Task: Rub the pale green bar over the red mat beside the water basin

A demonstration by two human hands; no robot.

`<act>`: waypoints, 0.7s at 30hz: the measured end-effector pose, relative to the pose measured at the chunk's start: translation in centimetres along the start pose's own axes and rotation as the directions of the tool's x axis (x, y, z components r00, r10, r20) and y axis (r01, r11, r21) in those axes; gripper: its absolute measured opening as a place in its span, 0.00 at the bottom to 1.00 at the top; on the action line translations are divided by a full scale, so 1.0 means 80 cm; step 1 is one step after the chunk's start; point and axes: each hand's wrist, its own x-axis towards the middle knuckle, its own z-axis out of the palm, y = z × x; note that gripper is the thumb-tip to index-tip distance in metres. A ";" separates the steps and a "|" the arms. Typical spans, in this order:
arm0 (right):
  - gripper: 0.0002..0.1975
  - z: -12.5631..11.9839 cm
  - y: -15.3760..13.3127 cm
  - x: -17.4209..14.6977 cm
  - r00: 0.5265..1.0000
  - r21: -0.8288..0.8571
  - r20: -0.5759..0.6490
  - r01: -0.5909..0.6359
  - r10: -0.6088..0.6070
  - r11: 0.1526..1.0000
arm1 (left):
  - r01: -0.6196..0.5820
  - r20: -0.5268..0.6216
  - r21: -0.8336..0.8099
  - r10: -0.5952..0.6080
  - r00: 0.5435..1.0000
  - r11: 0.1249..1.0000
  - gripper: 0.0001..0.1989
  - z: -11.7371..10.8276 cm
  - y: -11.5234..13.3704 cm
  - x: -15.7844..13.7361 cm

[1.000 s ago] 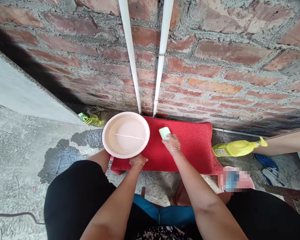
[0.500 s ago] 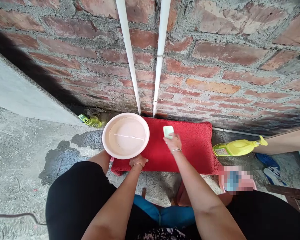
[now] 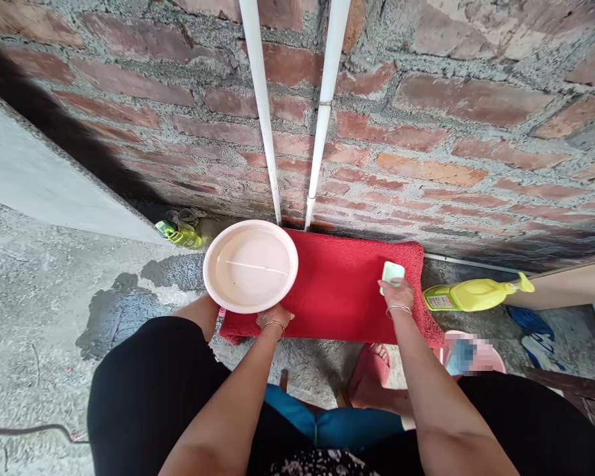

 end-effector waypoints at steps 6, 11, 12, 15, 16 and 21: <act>0.22 0.013 -0.061 -0.022 0.989 0.039 0.033 0.143 -0.145 0.989 | 0.005 -0.010 -0.006 -0.005 1.000 1.000 0.31 0.002 -0.002 0.001; 0.19 0.062 -0.205 -0.073 0.876 0.090 0.163 0.446 -0.455 0.891 | 0.006 -0.009 -0.008 -0.006 1.000 1.000 0.32 0.002 0.000 -0.001; 0.19 0.070 -0.228 -0.079 0.845 0.092 0.185 0.493 -0.501 0.865 | 0.007 -0.005 -0.010 -0.007 1.000 1.000 0.32 0.002 0.000 -0.001; 0.18 0.086 -0.271 -0.080 0.770 0.076 0.257 0.587 -0.584 0.806 | 0.023 -0.001 -0.012 -0.023 1.000 1.000 0.33 0.004 -0.001 0.001; 0.19 0.087 -0.275 -0.074 0.749 0.066 0.284 0.607 -0.598 0.792 | 0.028 0.000 -0.008 -0.028 1.000 1.000 0.32 0.005 -0.001 0.002; 0.20 0.061 -0.226 0.001 0.768 0.044 0.301 0.581 -0.565 0.813 | 0.048 0.004 0.007 -0.048 0.999 0.999 0.29 0.006 0.000 0.004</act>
